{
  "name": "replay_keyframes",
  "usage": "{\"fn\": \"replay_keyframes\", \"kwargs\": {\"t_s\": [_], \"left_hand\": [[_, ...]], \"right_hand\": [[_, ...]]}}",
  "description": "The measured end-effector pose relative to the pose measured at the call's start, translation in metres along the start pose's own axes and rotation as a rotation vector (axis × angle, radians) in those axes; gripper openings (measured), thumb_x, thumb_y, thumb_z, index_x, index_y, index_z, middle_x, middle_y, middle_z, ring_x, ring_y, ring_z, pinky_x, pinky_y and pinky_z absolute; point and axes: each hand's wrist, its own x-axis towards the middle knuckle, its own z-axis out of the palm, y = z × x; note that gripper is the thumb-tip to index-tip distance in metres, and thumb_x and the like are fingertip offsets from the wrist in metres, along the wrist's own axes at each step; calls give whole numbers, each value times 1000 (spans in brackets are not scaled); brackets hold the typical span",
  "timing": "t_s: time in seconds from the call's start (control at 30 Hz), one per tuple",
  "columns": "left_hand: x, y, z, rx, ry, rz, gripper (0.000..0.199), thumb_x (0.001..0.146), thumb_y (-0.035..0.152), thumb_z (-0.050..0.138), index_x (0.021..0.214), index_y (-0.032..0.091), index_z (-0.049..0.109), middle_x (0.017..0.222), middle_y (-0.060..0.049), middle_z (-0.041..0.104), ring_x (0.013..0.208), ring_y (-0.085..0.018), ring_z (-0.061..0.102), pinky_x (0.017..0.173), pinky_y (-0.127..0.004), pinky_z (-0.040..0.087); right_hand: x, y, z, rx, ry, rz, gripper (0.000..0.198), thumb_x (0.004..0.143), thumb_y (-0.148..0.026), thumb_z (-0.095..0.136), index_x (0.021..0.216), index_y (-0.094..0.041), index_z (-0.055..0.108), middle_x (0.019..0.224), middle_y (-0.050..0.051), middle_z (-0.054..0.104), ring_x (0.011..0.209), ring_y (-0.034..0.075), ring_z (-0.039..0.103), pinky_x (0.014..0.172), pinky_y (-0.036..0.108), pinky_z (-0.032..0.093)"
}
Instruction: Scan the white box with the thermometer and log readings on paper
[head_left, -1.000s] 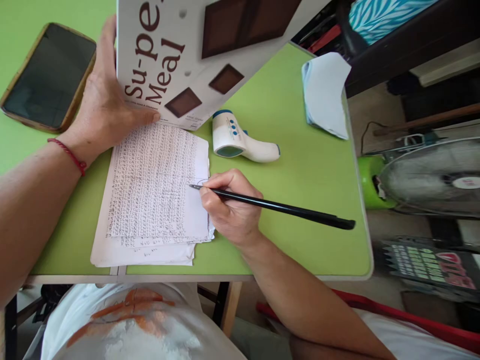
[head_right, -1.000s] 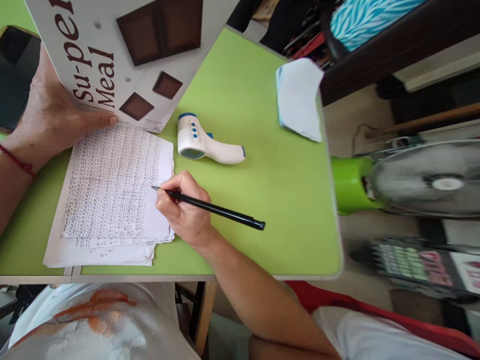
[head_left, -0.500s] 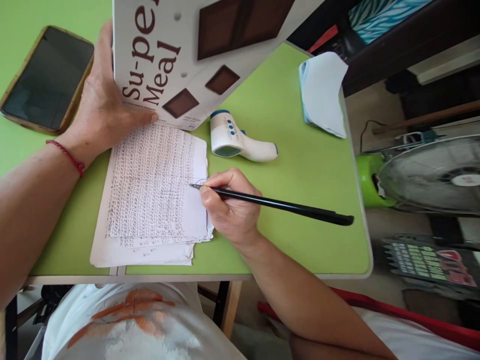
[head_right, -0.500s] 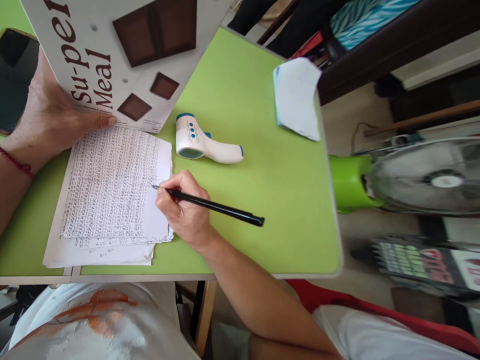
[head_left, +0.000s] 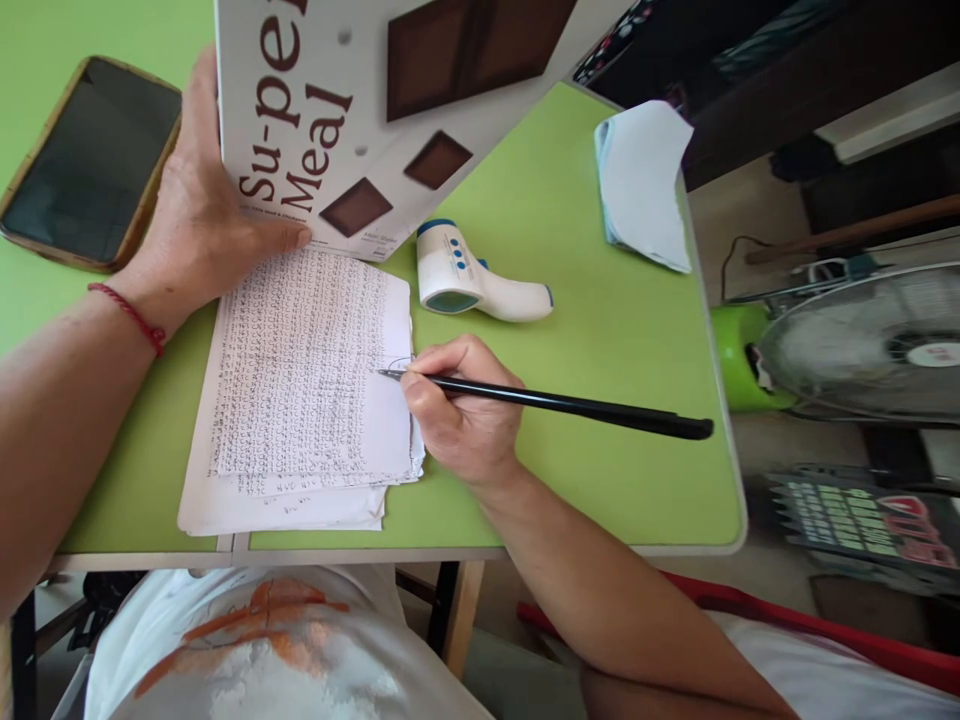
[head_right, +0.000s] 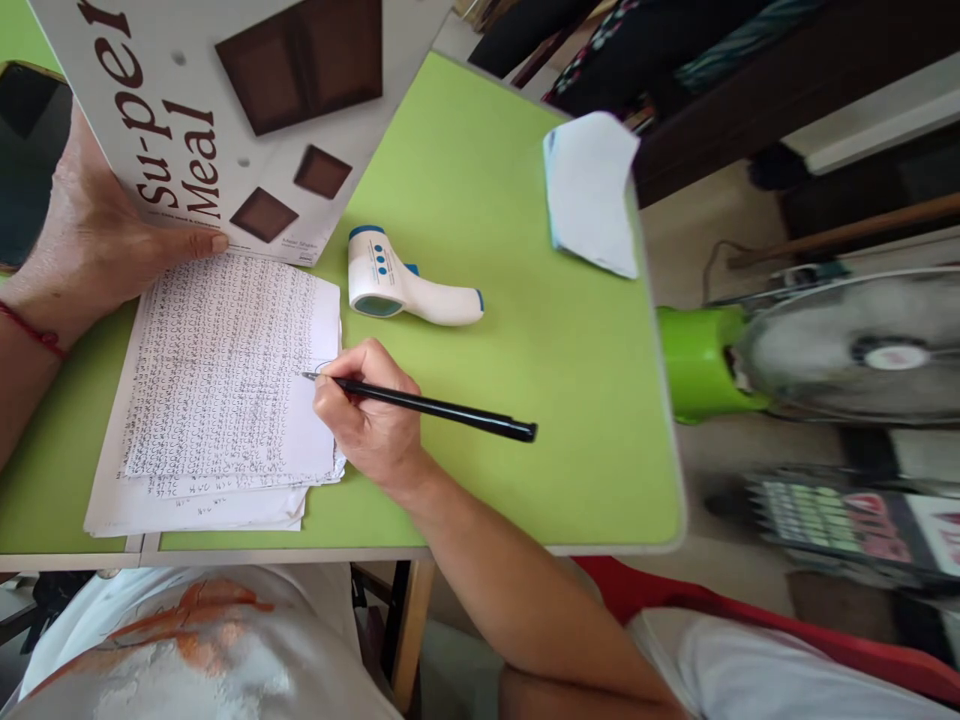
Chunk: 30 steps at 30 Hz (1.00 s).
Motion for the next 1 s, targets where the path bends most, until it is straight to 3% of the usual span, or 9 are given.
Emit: {"fn": "replay_keyframes", "kwargs": {"t_s": [0.17, 0.43, 0.67, 0.87, 1.0], "left_hand": [[0, -3, -1, -10, 1, 16, 95, 53, 30, 83, 128, 8, 30, 139, -17, 37, 133, -30, 35, 114, -47, 30], [-1, -8, 0, 12, 2, 90, 102, 56, 54, 77, 131, 6, 27, 139, -16, 36, 132, -31, 36, 112, -52, 29], [-1, -8, 1, -4, 21, 64, 101, 50, 31, 87, 132, 10, 31, 142, -15, 37, 131, -32, 38, 112, -52, 30], [-1, -8, 1, 19, 39, 70, 113, 51, 21, 87, 142, 8, 22, 139, -14, 40, 128, -32, 41, 110, -51, 33], [-1, -6, 0, 33, 42, 71, 114, 51, 19, 88, 142, 5, 21, 138, -15, 40, 128, -34, 40, 111, -52, 32]], "right_hand": [[1, 1, 0, 31, -3, -1, 13, 74, -12, 57, 69, -21, 49, 58, -7, 52, 47, 6, 44, 45, 22, 38], [0, 1, -1, -6, -20, -8, 13, 75, -12, 56, 69, -21, 49, 59, -7, 51, 48, 6, 43, 47, 23, 38], [0, -2, -3, -26, -24, -10, 13, 74, -13, 55, 68, -22, 48, 57, -7, 51, 46, 7, 44, 44, 22, 38], [1, -2, -3, -33, 61, 9, 12, 74, -15, 56, 68, -23, 49, 53, -8, 51, 45, 8, 46, 45, 23, 40], [1, -1, -4, -11, 38, 9, 13, 74, -13, 57, 68, -22, 50, 54, -8, 51, 45, 7, 45, 46, 23, 39]]}}
